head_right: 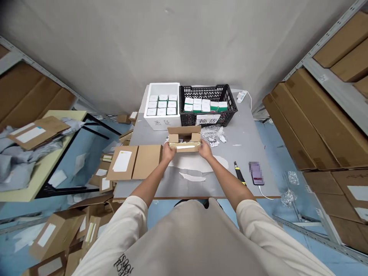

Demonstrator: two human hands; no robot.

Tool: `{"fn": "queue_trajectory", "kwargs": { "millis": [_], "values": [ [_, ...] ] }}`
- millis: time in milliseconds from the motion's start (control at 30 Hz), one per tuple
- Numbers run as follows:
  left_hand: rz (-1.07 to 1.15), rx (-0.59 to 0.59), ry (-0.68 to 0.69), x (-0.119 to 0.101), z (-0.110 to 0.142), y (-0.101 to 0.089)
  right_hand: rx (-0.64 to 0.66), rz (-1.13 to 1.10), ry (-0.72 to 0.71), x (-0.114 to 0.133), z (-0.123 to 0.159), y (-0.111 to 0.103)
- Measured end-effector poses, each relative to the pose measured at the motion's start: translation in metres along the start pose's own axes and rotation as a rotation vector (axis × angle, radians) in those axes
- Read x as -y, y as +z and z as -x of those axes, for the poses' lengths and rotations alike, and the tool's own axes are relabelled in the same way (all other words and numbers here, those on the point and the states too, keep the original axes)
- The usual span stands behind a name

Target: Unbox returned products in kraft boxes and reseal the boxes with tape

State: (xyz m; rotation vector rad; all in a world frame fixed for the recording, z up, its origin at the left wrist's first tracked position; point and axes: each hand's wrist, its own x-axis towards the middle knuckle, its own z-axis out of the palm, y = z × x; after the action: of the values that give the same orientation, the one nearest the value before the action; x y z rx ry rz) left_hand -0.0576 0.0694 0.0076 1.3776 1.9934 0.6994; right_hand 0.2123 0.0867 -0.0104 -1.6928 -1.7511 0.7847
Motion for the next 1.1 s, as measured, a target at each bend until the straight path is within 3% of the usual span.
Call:
{"fn": "queue_trajectory", "kwargs": {
  "millis": [133,367,533,700,900,1000,1100],
  "values": [
    [0.048,-0.021,0.034,-0.002,0.014,-0.014,-0.079,-0.069,0.057,0.012,0.018,-0.004],
    [0.106,-0.170,0.189,-0.004,0.057,-0.045,-0.119,-0.116,-0.108,0.046,0.043,-0.024],
    [0.116,-0.319,0.256,-0.001,0.106,-0.079,-0.101,-0.126,-0.232,0.080,0.068,-0.032],
    [0.108,-0.452,0.281,0.010,0.148,-0.121,-0.042,-0.117,-0.319,0.129,0.094,-0.028],
    [0.118,-0.600,0.253,0.045,0.181,-0.181,0.013,-0.137,-0.439,0.201,0.118,0.004],
    [0.120,-0.660,0.235,0.078,0.194,-0.218,0.052,-0.168,-0.514,0.240,0.128,0.037],
    [0.111,-0.722,0.180,0.121,0.206,-0.260,0.091,-0.190,-0.567,0.283,0.138,0.085]
  ]
}}
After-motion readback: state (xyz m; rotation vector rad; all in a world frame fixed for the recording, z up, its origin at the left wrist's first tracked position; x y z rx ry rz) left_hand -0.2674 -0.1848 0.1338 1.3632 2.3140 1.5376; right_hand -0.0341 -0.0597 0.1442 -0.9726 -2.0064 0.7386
